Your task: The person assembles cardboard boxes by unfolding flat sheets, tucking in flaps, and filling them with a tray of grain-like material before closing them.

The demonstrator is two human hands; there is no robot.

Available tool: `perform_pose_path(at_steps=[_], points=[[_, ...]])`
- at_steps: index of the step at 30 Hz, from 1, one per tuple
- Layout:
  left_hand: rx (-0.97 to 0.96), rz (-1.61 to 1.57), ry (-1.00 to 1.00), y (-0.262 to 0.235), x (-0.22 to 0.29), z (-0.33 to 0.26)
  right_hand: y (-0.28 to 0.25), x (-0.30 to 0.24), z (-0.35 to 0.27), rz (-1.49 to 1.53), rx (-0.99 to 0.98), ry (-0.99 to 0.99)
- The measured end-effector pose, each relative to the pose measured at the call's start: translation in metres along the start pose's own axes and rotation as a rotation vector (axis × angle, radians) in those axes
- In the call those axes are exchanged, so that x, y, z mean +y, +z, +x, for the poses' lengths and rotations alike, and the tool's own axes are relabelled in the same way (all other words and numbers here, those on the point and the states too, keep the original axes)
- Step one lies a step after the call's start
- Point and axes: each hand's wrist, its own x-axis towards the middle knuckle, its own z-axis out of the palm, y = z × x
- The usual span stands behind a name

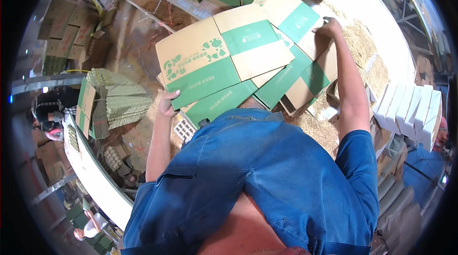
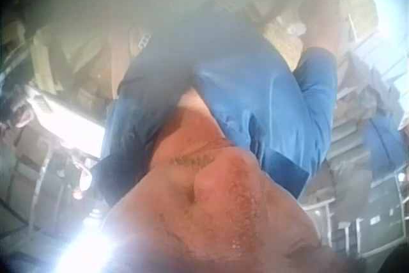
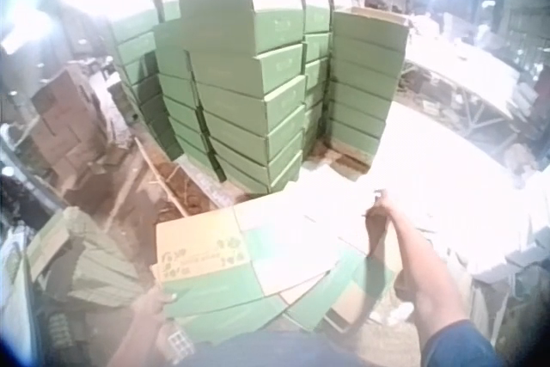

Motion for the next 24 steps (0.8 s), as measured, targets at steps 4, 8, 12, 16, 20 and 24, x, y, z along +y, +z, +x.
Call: perform_pose_path(at_steps=[4,8,12,16,20,24], points=[[0.020,-0.025,-0.053,-0.004,0.001,0.000,-0.020,0.058,0.002,0.377,-0.024,0.137],[0.010,0.000,0.004,-0.008,-0.004,-0.001,-0.040,0.129,-0.012,0.839,0.077,0.298],[-0.013,-0.039,0.014,-0.004,-0.003,0.001,-0.057,0.207,-0.052,1.379,0.194,0.306],[0.035,-0.081,-0.022,-0.005,0.000,0.010,-0.066,0.293,-0.099,1.658,0.209,0.305],[-0.012,-0.036,0.000,0.012,0.007,0.024,-0.070,0.341,-0.143,1.856,0.461,0.269],[-0.043,0.050,-0.081,0.022,0.011,0.047,-0.065,0.348,-0.173,2.022,0.305,0.059]])
